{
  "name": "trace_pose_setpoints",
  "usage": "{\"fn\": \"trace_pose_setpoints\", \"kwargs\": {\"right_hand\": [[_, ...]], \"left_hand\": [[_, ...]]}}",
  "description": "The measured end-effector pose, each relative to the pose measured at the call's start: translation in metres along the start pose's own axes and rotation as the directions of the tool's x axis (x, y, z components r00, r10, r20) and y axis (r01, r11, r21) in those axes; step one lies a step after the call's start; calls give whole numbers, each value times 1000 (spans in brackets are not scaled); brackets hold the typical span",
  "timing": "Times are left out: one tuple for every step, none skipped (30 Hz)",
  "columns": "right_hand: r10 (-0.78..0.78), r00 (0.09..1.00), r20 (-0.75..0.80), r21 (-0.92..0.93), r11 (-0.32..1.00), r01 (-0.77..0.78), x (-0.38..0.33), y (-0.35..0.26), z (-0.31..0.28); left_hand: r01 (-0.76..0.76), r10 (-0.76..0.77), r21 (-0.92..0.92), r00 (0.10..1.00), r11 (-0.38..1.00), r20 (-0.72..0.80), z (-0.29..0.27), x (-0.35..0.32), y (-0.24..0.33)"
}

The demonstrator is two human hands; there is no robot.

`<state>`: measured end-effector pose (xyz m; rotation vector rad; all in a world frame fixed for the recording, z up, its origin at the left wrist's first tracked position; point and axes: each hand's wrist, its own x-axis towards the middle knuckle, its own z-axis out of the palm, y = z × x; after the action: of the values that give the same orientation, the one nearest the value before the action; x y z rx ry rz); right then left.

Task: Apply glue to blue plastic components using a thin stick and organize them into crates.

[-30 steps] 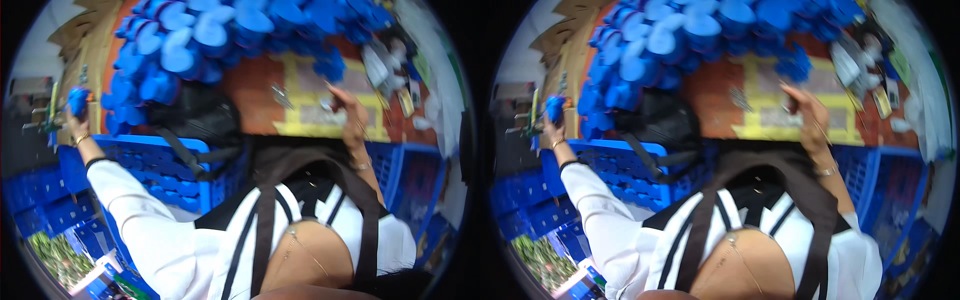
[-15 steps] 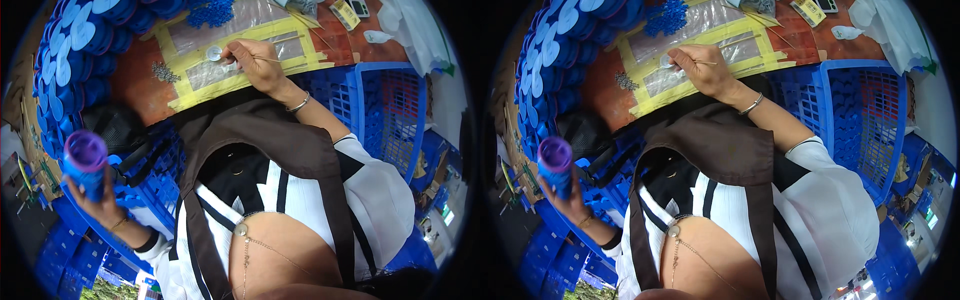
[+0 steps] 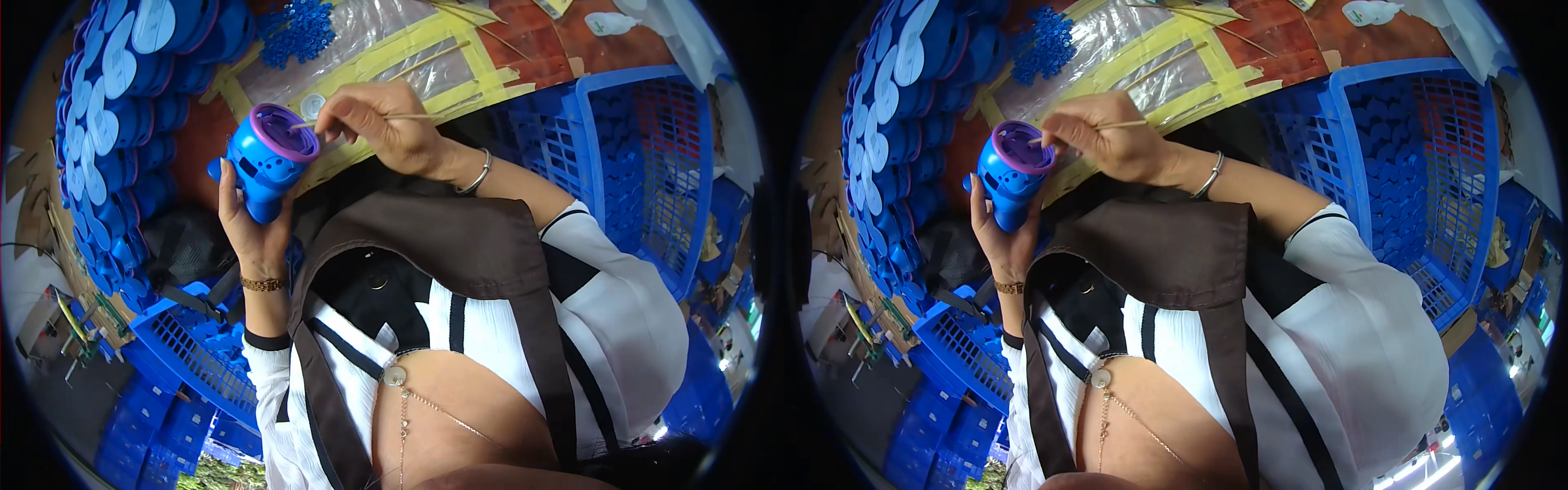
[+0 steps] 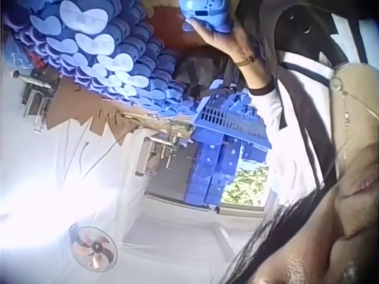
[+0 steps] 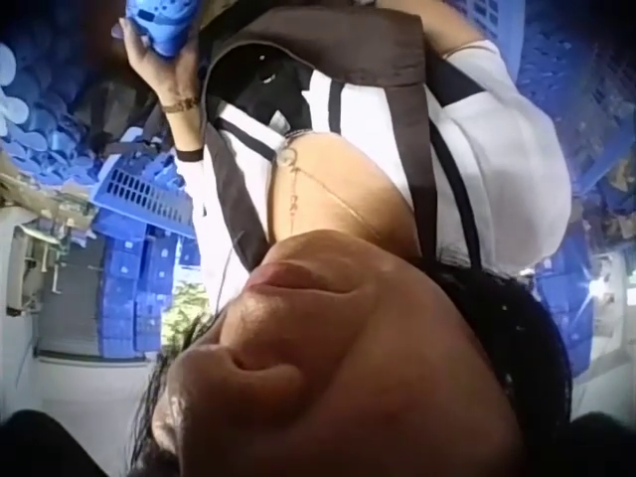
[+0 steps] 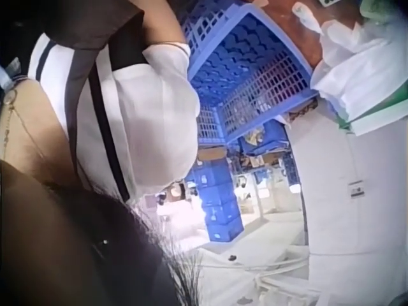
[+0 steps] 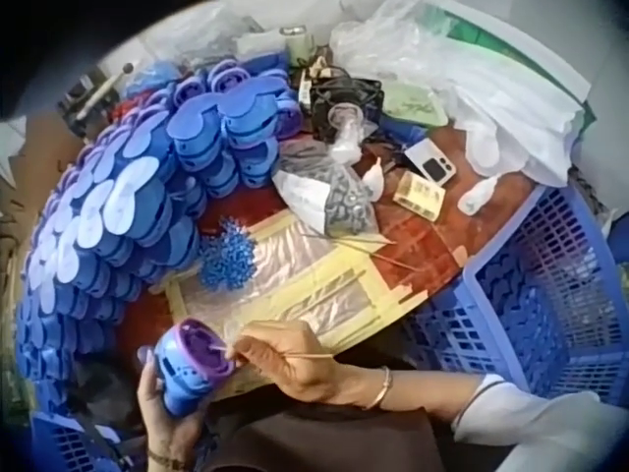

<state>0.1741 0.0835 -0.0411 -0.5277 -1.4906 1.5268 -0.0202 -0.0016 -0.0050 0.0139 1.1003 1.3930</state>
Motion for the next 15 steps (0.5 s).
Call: {"fn": "trace_pose_setpoints", "kwargs": {"right_hand": [[0, 1000, -9, -1, 1000, 0, -1, -2, 1], [-33, 999, -1, -38, 999, 33, 0, -3, 2], [-66, 998, 10, -75, 995, 67, 0, -4, 3], [-67, 998, 7, -75, 995, 67, 0, -4, 4], [-73, 997, -7, -75, 995, 72, 0, -5, 4], [-79, 997, -21, -75, 994, 77, 0, -5, 5], [-79, 997, -22, -74, 994, 77, 0, -4, 5], [-91, 996, -7, -97, 991, 90, 0, -3, 5], [-103, 995, 8, -120, 987, 103, 0, -3, 5], [-103, 995, 8, -120, 987, 103, 0, -3, 5], [-129, 992, 5, -159, 979, 128, 0, -3, 6], [-155, 988, 3, -198, 968, 152, 0, -3, 6], [-155, 988, 3, -198, 968, 152, 0, -2, 7], [-205, 979, 1, -216, 956, 201, 1, 0, 8], [-256, 967, 0, -234, 940, 248, 1, 2, 9]], "left_hand": [[6, -6, 6, 1000, 1000, 3, 1, 0, -1], [-10, 10, 16, 1000, 1000, -20, 2, -1, -1], [-26, 27, 26, 999, 999, -44, 2, -1, -2], [-25, 26, 29, 999, 999, -43, 3, -1, -2], [-24, 24, 23, 999, 999, -28, 3, -2, -2], [-23, 23, 18, 1000, 1000, -13, 3, -3, -2], [-22, 22, 19, 1000, 1000, -13, 3, -3, -2], [-24, 24, 24, 1000, 999, -20, 3, -4, -2], [-25, 26, 30, 999, 999, -27, 3, -4, -2], [-25, 26, 30, 999, 999, -27, 3, -5, -2], [-30, 30, 23, 999, 999, -17, 3, -5, -2], [-35, 35, 16, 999, 999, -7, 3, -5, -2], [-35, 35, 16, 999, 999, -7, 3, -6, -2], [-35, 35, 29, 999, 999, -16, 2, -6, -2], [-34, 35, 42, 999, 999, -25, 1, -7, -2]]}}
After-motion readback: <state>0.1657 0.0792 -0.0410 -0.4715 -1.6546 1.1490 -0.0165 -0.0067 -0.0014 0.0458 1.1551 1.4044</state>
